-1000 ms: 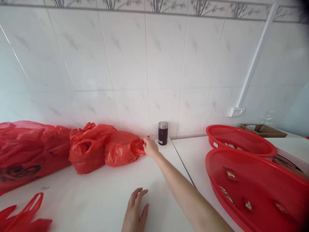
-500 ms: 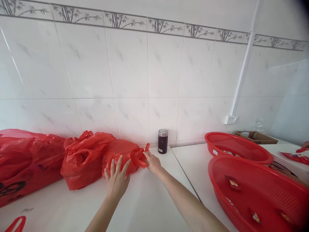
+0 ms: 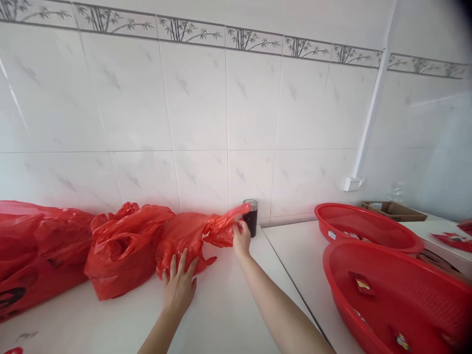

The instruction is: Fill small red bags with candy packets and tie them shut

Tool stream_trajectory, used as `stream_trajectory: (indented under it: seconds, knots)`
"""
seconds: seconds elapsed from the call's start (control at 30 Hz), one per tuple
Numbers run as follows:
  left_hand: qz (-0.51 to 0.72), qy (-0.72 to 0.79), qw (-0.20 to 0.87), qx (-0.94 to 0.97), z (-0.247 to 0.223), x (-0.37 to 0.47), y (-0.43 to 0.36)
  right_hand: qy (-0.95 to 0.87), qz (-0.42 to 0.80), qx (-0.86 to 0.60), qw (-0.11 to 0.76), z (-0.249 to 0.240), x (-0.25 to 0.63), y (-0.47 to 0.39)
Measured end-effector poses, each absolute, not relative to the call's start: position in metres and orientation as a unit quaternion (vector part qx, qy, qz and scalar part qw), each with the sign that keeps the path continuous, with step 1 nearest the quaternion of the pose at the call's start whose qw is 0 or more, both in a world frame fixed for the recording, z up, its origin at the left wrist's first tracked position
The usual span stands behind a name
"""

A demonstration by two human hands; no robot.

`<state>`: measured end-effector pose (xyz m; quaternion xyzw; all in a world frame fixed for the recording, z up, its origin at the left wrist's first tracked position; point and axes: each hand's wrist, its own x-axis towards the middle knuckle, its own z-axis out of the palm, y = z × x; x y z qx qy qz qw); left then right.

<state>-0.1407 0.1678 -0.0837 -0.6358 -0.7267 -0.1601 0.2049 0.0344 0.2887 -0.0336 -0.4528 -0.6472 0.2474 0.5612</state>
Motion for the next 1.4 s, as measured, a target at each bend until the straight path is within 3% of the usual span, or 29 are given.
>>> stream_trajectory:
  seconds: [0.17,0.27,0.33,0.4,0.5,0.63,0.87,1.03,1.1,1.27,1.4]
  knots:
    - [-0.203,-0.722,0.171,-0.639,-0.077,-0.139,0.169,-0.557,0.253,-0.424,0.668,-0.002,0.083,0.266]
    - [-0.329,-0.693,0.127,-0.629,-0.064,-0.122,0.155,-0.548,0.276,-0.4,0.681,-0.002,0.108,0.236]
    - [-0.436,-0.647,0.015,-0.625,-0.054,-0.1,0.139,-0.563,0.302,-0.385,0.666,-0.01,0.121,0.212]
    - [-0.494,-0.583,-0.161,-0.625,-0.046,-0.075,0.123,-0.584,0.33,-0.372,0.642,-0.021,0.13,0.186]
    - [-0.451,-0.526,-0.317,-0.647,-0.043,-0.044,0.106,-0.626,0.378,-0.348,0.586,-0.04,0.145,0.152]
    - [-0.368,-0.573,-0.306,-0.665,-0.048,-0.041,0.105,-0.639,0.365,-0.363,0.571,-0.061,0.175,0.132]
    - [-0.458,-0.666,-0.181,-0.56,0.006,-0.063,0.144,-0.586,0.345,-0.448,0.581,-0.095,0.195,0.113]
    - [-0.465,-0.602,-0.118,-0.639,0.036,-0.024,0.128,-0.608,0.317,-0.428,0.59,-0.085,0.186,0.094]
    - [-0.434,-0.562,-0.173,-0.682,0.02,-0.002,0.102,-0.617,0.304,-0.408,0.6,-0.075,0.184,0.089]
    - [-0.408,-0.504,-0.475,-0.594,-0.046,0.037,0.049,-0.652,0.31,-0.364,0.588,-0.057,0.174,0.081]
    - [-0.459,-0.492,-0.551,-0.493,-0.06,0.024,0.045,-0.667,0.291,-0.363,0.582,-0.057,0.176,0.083]
